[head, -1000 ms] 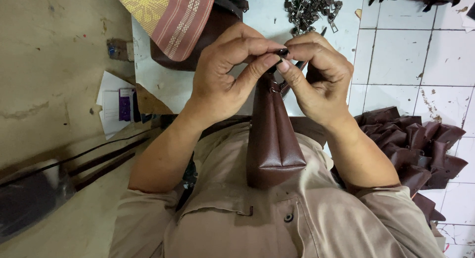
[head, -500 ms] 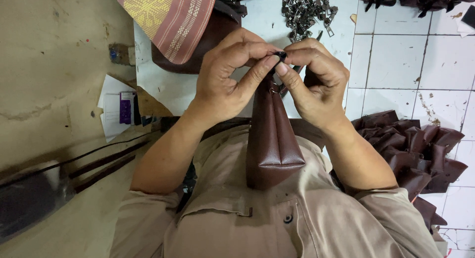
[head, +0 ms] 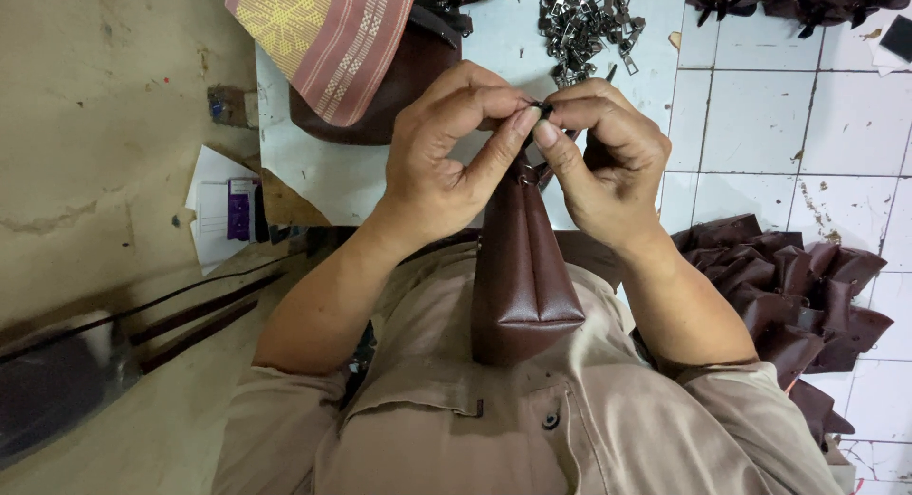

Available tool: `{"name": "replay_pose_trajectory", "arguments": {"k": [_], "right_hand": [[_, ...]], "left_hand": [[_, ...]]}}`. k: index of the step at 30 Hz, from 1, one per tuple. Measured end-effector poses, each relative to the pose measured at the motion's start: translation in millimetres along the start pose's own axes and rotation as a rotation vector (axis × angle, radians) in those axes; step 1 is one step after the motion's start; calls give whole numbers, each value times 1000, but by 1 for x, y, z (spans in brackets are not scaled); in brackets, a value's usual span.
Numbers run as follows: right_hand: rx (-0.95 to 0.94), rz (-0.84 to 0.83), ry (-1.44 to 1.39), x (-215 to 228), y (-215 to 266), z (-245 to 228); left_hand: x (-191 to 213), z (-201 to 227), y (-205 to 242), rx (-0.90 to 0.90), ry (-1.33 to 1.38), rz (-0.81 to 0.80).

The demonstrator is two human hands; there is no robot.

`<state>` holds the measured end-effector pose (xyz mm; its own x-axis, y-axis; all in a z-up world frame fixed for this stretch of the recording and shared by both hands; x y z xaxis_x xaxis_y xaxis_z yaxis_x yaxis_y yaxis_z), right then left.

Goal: Attaching metal zipper sliders to the zipper tape of small leather pouches

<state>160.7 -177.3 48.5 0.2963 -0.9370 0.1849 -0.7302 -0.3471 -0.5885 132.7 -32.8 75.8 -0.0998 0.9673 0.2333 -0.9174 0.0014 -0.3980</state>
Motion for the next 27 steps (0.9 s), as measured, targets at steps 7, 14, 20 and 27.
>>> {"name": "replay_pose_trajectory", "arguments": {"k": [7, 14, 20, 27], "right_hand": [[-32, 29, 26, 2, 3, 3], [-30, 26, 1, 0, 3, 2], [-49, 25, 27, 0, 3, -1], [-68, 6, 66, -3, 2, -4]], "left_hand": [[-1, -2, 4, 56, 28, -95], [0, -3, 4, 55, 54, -32], [-1, -2, 2, 63, 28, -2], [-2, -8, 6, 37, 5, 78]]}}
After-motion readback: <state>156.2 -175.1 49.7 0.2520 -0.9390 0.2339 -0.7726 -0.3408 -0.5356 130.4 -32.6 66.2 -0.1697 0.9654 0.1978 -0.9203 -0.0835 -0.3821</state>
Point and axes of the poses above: each hand's wrist, its own y-axis away from the middle knuckle, its own x-axis out of the back of the hand, z = x × y, the point moved 8 cm from there along -y, towards the middle knuckle, and after that the axes turned 7 degrees about x, right-handed, at the moved point
